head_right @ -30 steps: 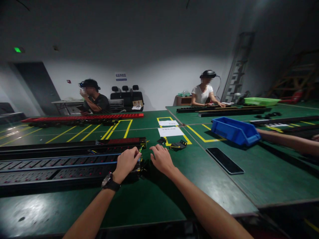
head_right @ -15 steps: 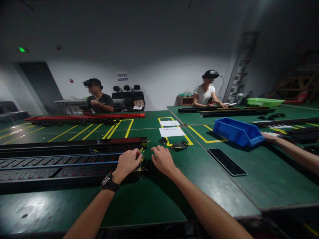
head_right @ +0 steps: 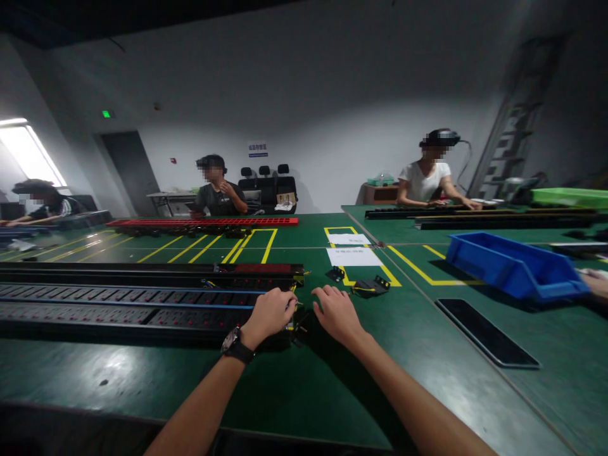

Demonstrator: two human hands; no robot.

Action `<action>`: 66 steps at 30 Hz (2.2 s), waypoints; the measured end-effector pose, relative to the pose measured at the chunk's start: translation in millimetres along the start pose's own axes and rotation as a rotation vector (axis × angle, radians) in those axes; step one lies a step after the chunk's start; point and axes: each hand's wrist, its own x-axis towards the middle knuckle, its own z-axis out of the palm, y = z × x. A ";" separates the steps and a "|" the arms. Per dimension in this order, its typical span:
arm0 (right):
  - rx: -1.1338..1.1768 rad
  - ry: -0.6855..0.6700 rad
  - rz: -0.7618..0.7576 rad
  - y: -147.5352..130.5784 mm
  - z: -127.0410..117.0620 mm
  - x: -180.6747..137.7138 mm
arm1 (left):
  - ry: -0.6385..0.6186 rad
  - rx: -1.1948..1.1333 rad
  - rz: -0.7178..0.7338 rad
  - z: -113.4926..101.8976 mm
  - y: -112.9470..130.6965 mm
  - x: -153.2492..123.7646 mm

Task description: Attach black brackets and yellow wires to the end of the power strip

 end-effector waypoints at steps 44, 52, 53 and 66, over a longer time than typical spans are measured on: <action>-0.010 -0.374 0.103 -0.5 -9.0 0.7 | 0.034 -0.165 -0.008 -0.7 -1.3 1.7; -0.035 -0.354 0.087 0.3 -7.9 0.4 | 0.015 -0.168 -0.008 -1.8 -1.9 2.8; -0.036 -0.355 0.086 0.4 -7.8 0.5 | 0.016 -0.165 -0.008 -1.7 -1.9 2.9; -0.025 -0.355 0.085 1.2 -7.2 0.3 | 0.042 -0.157 0.010 1.8 -3.6 3.3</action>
